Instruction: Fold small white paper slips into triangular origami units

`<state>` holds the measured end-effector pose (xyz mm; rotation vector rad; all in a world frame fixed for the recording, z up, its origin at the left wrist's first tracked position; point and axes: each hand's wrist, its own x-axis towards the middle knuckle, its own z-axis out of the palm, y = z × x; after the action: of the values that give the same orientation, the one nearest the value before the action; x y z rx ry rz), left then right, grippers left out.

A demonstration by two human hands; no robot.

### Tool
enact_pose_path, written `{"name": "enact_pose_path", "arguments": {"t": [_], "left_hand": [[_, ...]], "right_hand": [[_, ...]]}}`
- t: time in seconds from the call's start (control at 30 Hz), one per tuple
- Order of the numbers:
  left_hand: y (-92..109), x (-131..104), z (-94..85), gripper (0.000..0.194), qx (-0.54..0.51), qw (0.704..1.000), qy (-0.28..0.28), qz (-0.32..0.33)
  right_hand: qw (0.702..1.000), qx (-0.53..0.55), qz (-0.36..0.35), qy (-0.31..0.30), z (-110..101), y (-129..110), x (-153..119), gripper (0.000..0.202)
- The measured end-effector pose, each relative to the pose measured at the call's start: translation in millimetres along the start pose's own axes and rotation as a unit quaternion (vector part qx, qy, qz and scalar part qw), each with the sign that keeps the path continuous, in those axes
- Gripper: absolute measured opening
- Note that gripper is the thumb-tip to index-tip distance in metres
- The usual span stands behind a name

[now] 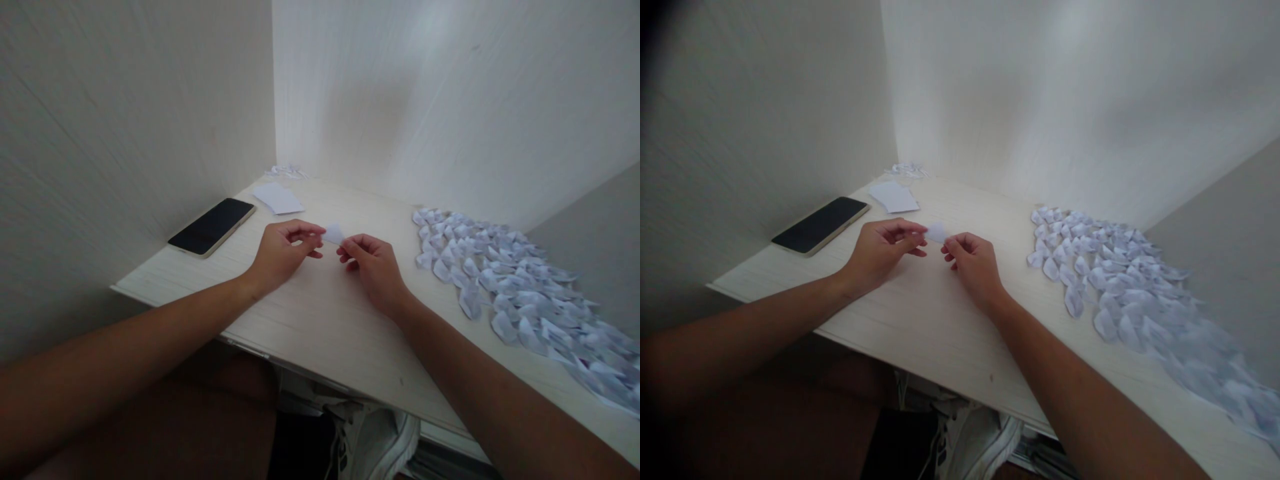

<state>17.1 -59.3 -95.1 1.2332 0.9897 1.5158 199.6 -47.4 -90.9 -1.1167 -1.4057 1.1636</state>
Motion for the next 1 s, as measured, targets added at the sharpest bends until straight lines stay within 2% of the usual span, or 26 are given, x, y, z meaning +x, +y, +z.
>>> {"name": "enact_pose_path", "arguments": {"t": [0.17,0.3,0.47,0.67,0.8,1.0], "left_hand": [[0,-1,0.8,0.030,0.027,1.000,0.007,-0.006],[-3,0,0.8,0.029,0.020,0.999,0.028,-0.003],[-4,1,1.5,0.033,-0.010,1.000,0.029,-0.002],[-2,0,2.0,0.033,-0.010,0.999,0.035,0.000],[-2,1,2.7,0.041,-0.035,0.998,0.051,-0.007],[0,0,6.7,0.045,-0.048,0.997,0.057,-0.018]], "right_hand": [[1.000,-0.002,-0.002,0.021,1,2,-1,0.028],[0.996,-0.059,-0.051,0.035,3,5,-1,0.036],[0.985,-0.132,-0.107,0.042,3,4,-4,0.036],[0.983,-0.136,-0.106,0.058,9,2,-8,0.035],[0.983,-0.136,-0.107,0.063,15,2,-11,0.034],[0.972,-0.159,-0.148,0.091,20,-1,-15,0.030]]}}
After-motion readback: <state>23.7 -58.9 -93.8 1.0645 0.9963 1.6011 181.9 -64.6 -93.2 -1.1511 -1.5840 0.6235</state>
